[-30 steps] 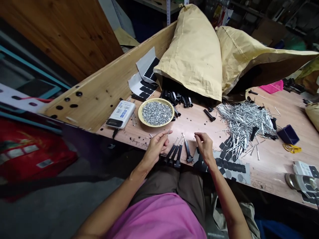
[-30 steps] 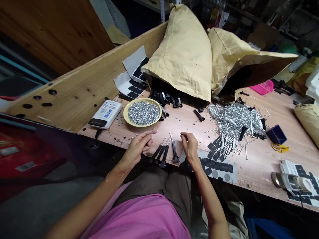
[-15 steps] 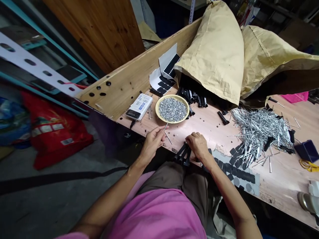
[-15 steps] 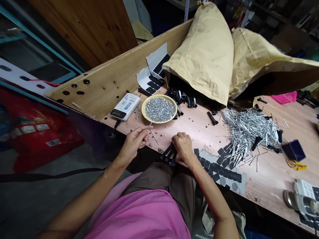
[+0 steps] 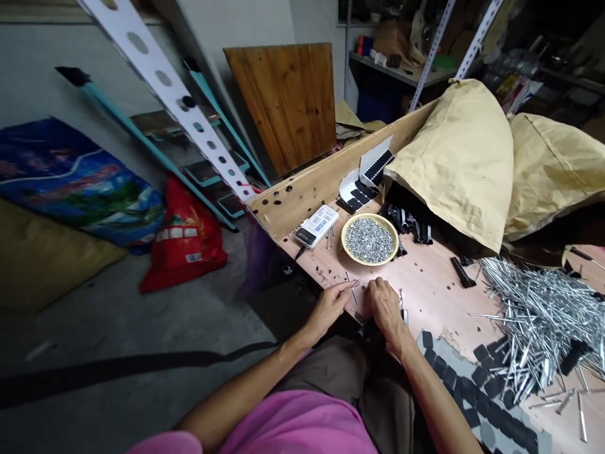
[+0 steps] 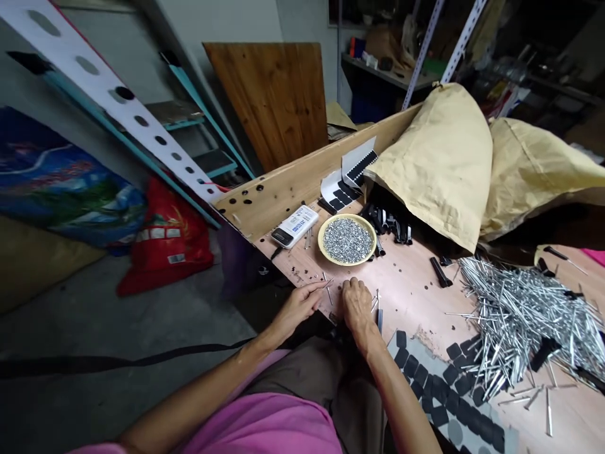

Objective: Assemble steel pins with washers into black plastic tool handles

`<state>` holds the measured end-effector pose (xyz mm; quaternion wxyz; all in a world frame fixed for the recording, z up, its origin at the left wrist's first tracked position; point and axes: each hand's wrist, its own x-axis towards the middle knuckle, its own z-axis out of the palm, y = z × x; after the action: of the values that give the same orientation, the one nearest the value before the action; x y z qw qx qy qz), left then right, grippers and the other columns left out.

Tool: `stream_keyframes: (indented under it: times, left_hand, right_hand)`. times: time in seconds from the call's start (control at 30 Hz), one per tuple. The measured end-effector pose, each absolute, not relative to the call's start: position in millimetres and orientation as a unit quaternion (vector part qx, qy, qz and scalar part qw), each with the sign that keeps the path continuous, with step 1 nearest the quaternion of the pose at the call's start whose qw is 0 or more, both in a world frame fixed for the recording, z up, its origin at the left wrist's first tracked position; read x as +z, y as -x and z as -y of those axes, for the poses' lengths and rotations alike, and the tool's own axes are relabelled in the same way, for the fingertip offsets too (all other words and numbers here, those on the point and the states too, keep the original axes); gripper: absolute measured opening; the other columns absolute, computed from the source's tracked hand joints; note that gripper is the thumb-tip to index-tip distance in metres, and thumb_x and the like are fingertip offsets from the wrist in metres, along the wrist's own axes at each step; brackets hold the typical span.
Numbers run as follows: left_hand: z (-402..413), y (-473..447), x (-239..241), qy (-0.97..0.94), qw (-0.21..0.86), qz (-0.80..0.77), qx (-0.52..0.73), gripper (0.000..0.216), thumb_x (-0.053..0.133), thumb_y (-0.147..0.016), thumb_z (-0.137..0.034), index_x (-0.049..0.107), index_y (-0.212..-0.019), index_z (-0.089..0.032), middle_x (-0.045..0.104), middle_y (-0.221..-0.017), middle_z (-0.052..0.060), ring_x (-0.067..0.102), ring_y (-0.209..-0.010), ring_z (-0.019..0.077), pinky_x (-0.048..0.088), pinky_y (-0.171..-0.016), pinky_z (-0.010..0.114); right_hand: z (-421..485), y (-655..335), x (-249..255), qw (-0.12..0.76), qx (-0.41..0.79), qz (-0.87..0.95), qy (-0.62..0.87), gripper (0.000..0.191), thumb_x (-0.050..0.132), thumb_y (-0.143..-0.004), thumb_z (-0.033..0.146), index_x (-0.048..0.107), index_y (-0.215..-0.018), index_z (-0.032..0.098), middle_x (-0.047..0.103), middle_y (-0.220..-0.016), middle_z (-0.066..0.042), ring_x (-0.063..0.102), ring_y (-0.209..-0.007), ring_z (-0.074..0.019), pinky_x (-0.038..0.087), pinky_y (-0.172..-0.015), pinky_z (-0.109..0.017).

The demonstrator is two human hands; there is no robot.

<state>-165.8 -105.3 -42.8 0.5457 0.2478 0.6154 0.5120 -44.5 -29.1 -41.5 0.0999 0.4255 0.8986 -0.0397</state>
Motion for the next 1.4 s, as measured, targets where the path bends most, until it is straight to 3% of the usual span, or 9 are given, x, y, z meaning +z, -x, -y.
stream_keyframes:
  times: [0.13, 0.3, 0.4, 0.5, 0.87, 1.03, 1.17, 1.4]
  left_hand:
    - [106, 166, -41, -0.255, 0.545, -0.609, 0.516, 0.048, 0.058, -0.076, -0.038, 0.066, -0.113, -0.009, 0.038, -0.050, -0.008, 0.028, -0.045, 0.0058, 0.018, -0.041, 0.020]
    - [111, 161, -31, -0.264, 0.585, -0.578, 0.505, 0.053, 0.059, -0.075, -0.044, 0.065, -0.116, -0.011, 0.039, -0.053, -0.007, 0.026, -0.045, 0.0050, 0.016, -0.041, 0.019]
    - [112, 150, -23, -0.283, 0.613, -0.556, 0.486, 0.055, 0.060, -0.074, -0.045, 0.064, -0.117, -0.011, 0.038, -0.054, -0.007, 0.026, -0.047, 0.0053, 0.016, -0.042, 0.019]
    - [111, 138, -17, -0.309, 0.634, -0.531, 0.470, 0.056, 0.059, -0.075, -0.045, 0.063, -0.120, -0.012, 0.035, -0.055, -0.007, 0.026, -0.048, 0.0057, 0.017, -0.043, 0.019]
    - [108, 113, -18, -0.382, 0.646, -0.491, 0.444, 0.055, 0.057, -0.076, -0.046, 0.064, -0.118, -0.012, 0.036, -0.055, -0.006, 0.029, -0.050, 0.0068, 0.020, -0.045, 0.021]
    - [109, 108, -11, -0.356, 0.683, -0.480, 0.420, 0.061, 0.059, -0.075, -0.048, 0.059, -0.125, -0.013, 0.033, -0.054, -0.009, 0.022, -0.046, 0.0045, 0.014, -0.043, 0.019]
    - [107, 108, -8, -0.326, 0.727, -0.469, 0.381, 0.069, 0.064, -0.071, -0.050, 0.055, -0.129, -0.013, 0.033, -0.053, -0.010, 0.017, -0.042, 0.0026, 0.009, -0.041, 0.019]
    - [104, 112, -6, -0.292, 0.797, -0.418, 0.324, 0.072, 0.068, -0.069, -0.046, 0.052, -0.131, -0.013, 0.033, -0.049, -0.011, 0.017, -0.039, 0.0015, 0.006, -0.039, 0.018]
  right_hand:
    - [20, 41, -49, 0.019, -0.113, -0.898, -0.425, 0.018, 0.046, -0.081, 0.005, 0.056, -0.082, 0.020, 0.063, -0.084, -0.008, 0.058, -0.077, -0.0202, 0.041, -0.062, -0.028]
    - [22, 25, -49, -0.284, -0.388, -0.722, -0.497, 0.005, 0.052, -0.076, 0.020, 0.048, -0.077, 0.022, 0.055, -0.067, 0.003, 0.054, -0.059, -0.0137, 0.044, -0.057, -0.026]
    - [36, 15, -37, -0.411, -0.515, -0.563, -0.499, 0.017, 0.061, -0.074, 0.031, 0.048, -0.079, 0.022, 0.058, -0.070, 0.003, 0.060, -0.063, -0.0137, 0.050, -0.061, -0.027]
    - [51, 7, -26, -0.461, -0.544, -0.486, -0.505, 0.024, 0.067, -0.070, 0.033, 0.049, -0.080, 0.022, 0.061, -0.072, 0.002, 0.063, -0.068, -0.0140, 0.053, -0.066, -0.029]
    - [73, -20, -20, -0.515, -0.460, -0.506, -0.516, 0.018, 0.066, -0.071, 0.027, 0.050, -0.079, 0.022, 0.065, -0.074, 0.001, 0.066, -0.070, -0.0136, 0.055, -0.066, -0.026]
    - [79, -33, -25, -0.494, -0.301, -0.652, -0.490, 0.005, 0.057, -0.080, 0.020, 0.057, -0.085, 0.022, 0.068, -0.079, -0.002, 0.067, -0.073, -0.0146, 0.055, -0.069, -0.027]
    - [81, -46, -21, -0.464, -0.188, -0.759, -0.416, 0.015, 0.051, -0.086, 0.013, 0.062, -0.092, 0.023, 0.070, -0.089, -0.005, 0.067, -0.087, -0.0167, 0.055, -0.077, -0.030]
    - [77, -62, -10, -0.439, -0.312, -0.723, -0.434, 0.008, 0.059, -0.086, 0.025, 0.066, -0.090, 0.023, 0.069, -0.083, -0.003, 0.066, -0.077, -0.0154, 0.055, -0.069, -0.027]
